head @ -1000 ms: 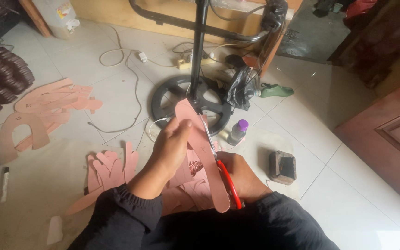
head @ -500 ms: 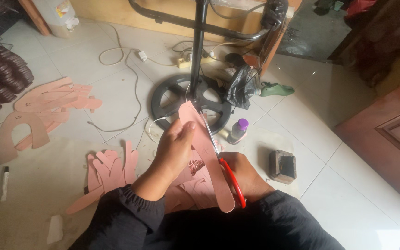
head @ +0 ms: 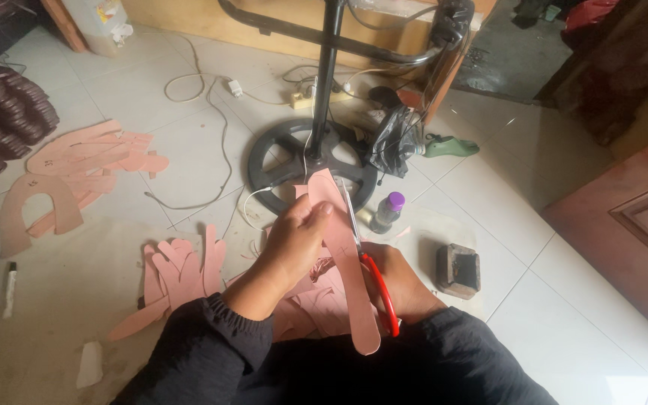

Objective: The person sits on the floor and uses red-handled scissors to cut elongated shapes from a large sheet of pink material. They follow pre-drawn outlines, rotate the sheet as needed, and place finished pieces on the floor.

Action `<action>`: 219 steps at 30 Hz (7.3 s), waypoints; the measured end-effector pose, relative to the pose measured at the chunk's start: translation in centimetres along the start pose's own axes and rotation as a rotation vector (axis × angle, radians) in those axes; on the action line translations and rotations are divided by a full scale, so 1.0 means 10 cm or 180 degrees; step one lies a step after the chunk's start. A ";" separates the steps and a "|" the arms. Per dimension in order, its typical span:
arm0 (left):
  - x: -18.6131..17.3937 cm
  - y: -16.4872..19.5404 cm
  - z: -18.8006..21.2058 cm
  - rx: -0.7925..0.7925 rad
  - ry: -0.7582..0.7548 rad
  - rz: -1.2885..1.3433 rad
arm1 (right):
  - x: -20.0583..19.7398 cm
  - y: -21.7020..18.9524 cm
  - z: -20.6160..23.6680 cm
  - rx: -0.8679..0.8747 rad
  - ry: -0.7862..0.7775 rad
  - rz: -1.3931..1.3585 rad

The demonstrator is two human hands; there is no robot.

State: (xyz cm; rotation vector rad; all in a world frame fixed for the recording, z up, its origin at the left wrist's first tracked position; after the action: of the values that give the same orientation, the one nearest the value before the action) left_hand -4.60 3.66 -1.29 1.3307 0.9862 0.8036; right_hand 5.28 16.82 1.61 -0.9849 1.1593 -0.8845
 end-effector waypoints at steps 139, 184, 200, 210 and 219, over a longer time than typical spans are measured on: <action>-0.09 0.20 0.15 -0.1017 -0.1867 0.2868 | -0.52 0.04 0.06 0.0340 0.0944 0.0256; 0.24 -0.11 0.11 -0.0955 0.0306 0.2173 | -0.12 0.18 -0.03 0.0377 0.0620 -0.0285; 0.27 -0.01 0.10 -0.0958 -0.0969 0.1662 | -0.36 0.23 -0.10 -0.0051 0.0731 -0.0799; 0.29 0.08 0.08 -0.0117 -0.1413 0.1885 | -0.42 0.34 -0.11 -0.0306 0.0675 -0.0854; -0.59 -0.05 -0.04 -0.0646 -0.0242 0.1713 | -0.67 0.42 -0.11 0.0462 0.0942 -0.0116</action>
State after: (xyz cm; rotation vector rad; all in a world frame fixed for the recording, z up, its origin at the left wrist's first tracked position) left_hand -7.29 -1.61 -1.06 1.4529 0.4676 1.2123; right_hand 3.15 24.26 -0.38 -0.7756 1.3075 -1.1552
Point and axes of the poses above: each hand's wrist, its own z-axis away from the middle knuckle, its own x-axis out of the palm, y = z × x, the point moved 5 cm from there along -z, towards the middle knuckle, and after that the axes turned 1 degree about -y, right-handed, at the moved point
